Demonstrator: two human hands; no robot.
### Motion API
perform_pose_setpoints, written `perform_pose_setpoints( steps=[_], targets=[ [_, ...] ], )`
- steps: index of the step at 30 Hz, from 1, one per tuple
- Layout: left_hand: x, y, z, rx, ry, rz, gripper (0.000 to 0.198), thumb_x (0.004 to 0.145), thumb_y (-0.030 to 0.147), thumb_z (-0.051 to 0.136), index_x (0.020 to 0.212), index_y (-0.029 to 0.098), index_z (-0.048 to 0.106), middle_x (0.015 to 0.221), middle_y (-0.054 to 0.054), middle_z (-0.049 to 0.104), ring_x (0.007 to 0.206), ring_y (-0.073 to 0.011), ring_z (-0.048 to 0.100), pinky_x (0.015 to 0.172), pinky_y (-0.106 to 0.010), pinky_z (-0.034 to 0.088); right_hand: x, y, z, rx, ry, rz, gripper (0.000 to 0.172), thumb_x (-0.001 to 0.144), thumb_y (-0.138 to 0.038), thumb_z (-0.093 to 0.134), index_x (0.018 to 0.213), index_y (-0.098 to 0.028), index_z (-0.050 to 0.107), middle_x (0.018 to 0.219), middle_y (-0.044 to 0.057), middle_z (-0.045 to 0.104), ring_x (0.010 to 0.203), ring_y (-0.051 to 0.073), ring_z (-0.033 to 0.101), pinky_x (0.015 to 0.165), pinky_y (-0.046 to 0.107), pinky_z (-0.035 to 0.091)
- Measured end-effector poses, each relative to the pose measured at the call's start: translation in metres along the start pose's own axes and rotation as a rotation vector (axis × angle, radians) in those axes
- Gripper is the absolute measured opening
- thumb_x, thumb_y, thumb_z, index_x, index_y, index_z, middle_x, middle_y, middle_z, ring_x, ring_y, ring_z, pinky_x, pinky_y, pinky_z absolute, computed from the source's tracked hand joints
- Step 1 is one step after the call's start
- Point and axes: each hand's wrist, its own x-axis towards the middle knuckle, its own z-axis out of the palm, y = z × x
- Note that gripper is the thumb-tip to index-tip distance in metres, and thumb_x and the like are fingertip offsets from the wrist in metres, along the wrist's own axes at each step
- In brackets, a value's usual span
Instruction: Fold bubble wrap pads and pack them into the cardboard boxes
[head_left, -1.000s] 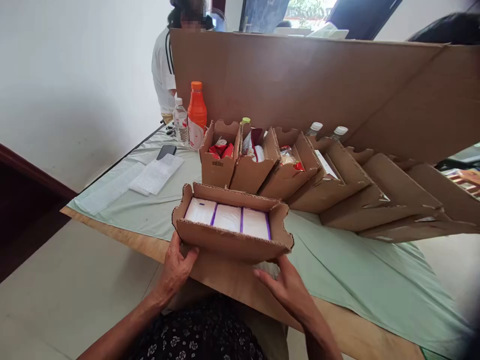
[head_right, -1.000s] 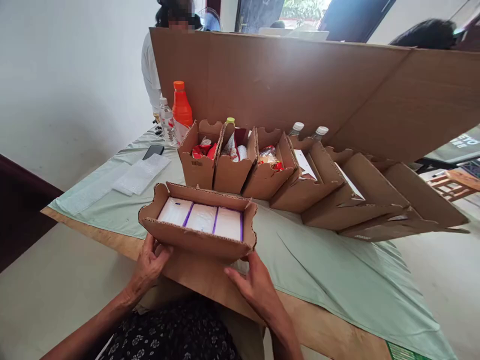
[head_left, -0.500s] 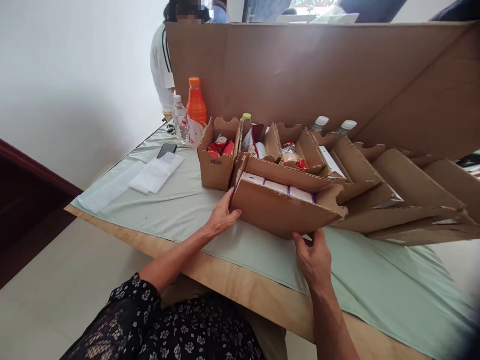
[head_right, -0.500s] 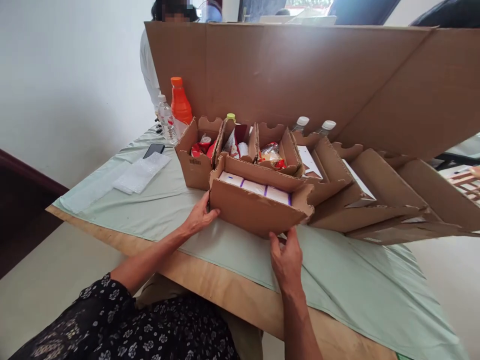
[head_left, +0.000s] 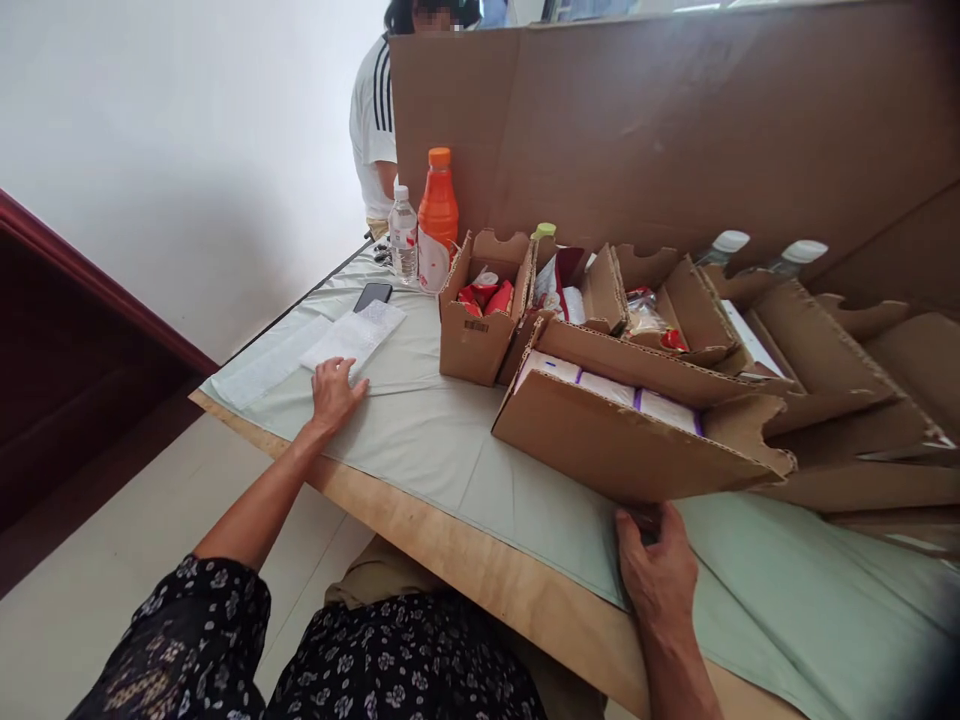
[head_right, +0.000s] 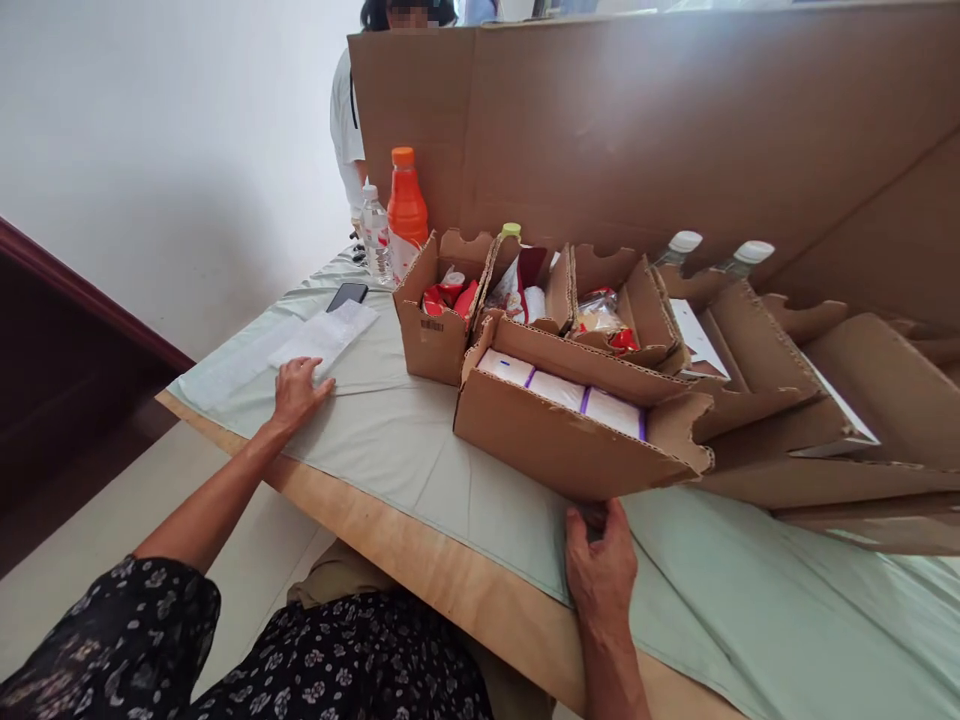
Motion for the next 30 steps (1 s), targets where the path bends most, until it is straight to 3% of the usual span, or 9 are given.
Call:
perform_pose_setpoints(
  steps=[6, 12, 15, 17, 20, 23, 26, 28, 30],
  targets=[
    [0.038, 0.004, 0.009, 0.079, -0.022, -0.043, 0.025, 0.087, 0.025, 0.057, 0.100, 0.017, 0.076, 0.113, -0.019, 0.069, 0.119, -0.0393, 0.056, 0.100, -0.054, 0.044, 0.000, 0.003, 0.000, -0.029, 0.013, -0.009, 0.064, 0.076, -0.058, 0.056, 0.120, -0.013, 0.065, 0.092, 0.013, 0.074, 0.078, 0.028, 0.066, 0.076, 0.043, 0.050],
    [0.033, 0.010, -0.018, 0.039, 0.054, -0.020, 0.022, 0.087, 0.021, 0.051, 0.089, 0.015, 0.072, 0.111, -0.019, 0.070, 0.114, -0.0367, 0.061, 0.098, -0.051, 0.046, -0.001, 0.002, 0.002, 0.011, 0.035, -0.071, 0.050, 0.079, -0.052, 0.056, 0.112, -0.016, 0.066, 0.093, 0.012, 0.075, 0.079, 0.026, 0.068, 0.078, 0.042, 0.053],
    [0.004, 0.023, -0.033, -0.031, 0.073, 0.083, 0.017, 0.087, 0.022, 0.053, 0.086, 0.017, 0.069, 0.113, -0.015, 0.072, 0.113, -0.0308, 0.064, 0.097, -0.044, 0.049, 0.000, 0.003, 0.003, 0.046, 0.039, -0.096, 0.050, 0.080, -0.049, 0.058, 0.116, -0.016, 0.066, 0.093, 0.011, 0.075, 0.078, 0.025, 0.069, 0.078, 0.041, 0.054],
    [-0.026, 0.036, -0.041, -0.192, 0.013, 0.200, 0.014, 0.086, 0.024, 0.056, 0.080, 0.019, 0.066, 0.112, -0.012, 0.073, 0.110, -0.0265, 0.067, 0.085, -0.036, 0.054, -0.002, 0.002, 0.000, 0.102, 0.074, -0.097, 0.053, 0.081, -0.047, 0.060, 0.124, -0.015, 0.064, 0.102, 0.013, 0.075, 0.082, 0.024, 0.070, 0.077, 0.040, 0.055],
    [-0.077, 0.058, -0.048, -0.495, -0.222, 0.335, 0.014, 0.085, 0.026, 0.057, 0.075, 0.020, 0.064, 0.115, -0.010, 0.075, 0.107, -0.0244, 0.070, 0.066, -0.027, 0.052, -0.016, -0.008, -0.015, 0.140, 0.235, -0.117, 0.052, 0.088, -0.042, 0.059, 0.132, -0.014, 0.062, 0.122, 0.017, 0.071, 0.097, 0.026, 0.072, 0.082, 0.042, 0.056],
    [-0.119, 0.082, -0.055, -0.597, -0.506, 0.416, 0.011, 0.085, 0.022, 0.058, 0.077, 0.020, 0.065, 0.115, -0.009, 0.077, 0.103, -0.0221, 0.072, 0.060, -0.023, 0.050, -0.042, -0.027, -0.035, 0.050, 0.309, -0.285, 0.039, 0.094, -0.034, 0.061, 0.129, -0.017, 0.066, 0.121, 0.015, 0.072, 0.108, 0.029, 0.070, 0.095, 0.048, 0.054],
    [-0.146, 0.103, -0.060, -0.589, -0.707, 0.571, 0.008, 0.083, 0.017, 0.059, 0.079, 0.020, 0.066, 0.112, -0.007, 0.078, 0.098, -0.0205, 0.072, 0.071, -0.026, 0.054, -0.071, -0.053, -0.040, -0.011, 0.041, -0.636, 0.046, 0.092, -0.027, 0.066, 0.138, -0.023, 0.061, 0.133, 0.014, 0.068, 0.125, 0.030, 0.064, 0.106, 0.050, 0.050],
    [-0.158, 0.115, -0.062, -0.545, -0.776, 0.725, 0.007, 0.081, 0.016, 0.061, 0.079, 0.020, 0.067, 0.110, -0.007, 0.079, 0.096, -0.0206, 0.072, 0.086, -0.032, 0.055, -0.086, -0.069, -0.030, -0.049, -0.212, -0.851, 0.058, 0.090, -0.022, 0.066, 0.147, -0.023, 0.053, 0.148, 0.015, 0.059, 0.139, 0.031, 0.053, 0.108, 0.050, 0.049],
    [-0.166, 0.122, -0.067, -0.481, -0.852, 0.864, 0.008, 0.081, 0.014, 0.062, 0.079, 0.019, 0.066, 0.107, -0.007, 0.079, 0.095, -0.0206, 0.072, 0.091, -0.034, 0.054, -0.093, -0.080, -0.011, -0.111, -0.377, -0.954, 0.057, 0.087, -0.016, 0.063, 0.144, -0.023, 0.056, 0.155, 0.016, 0.053, 0.147, 0.033, 0.045, 0.107, 0.051, 0.048]
  ],
)
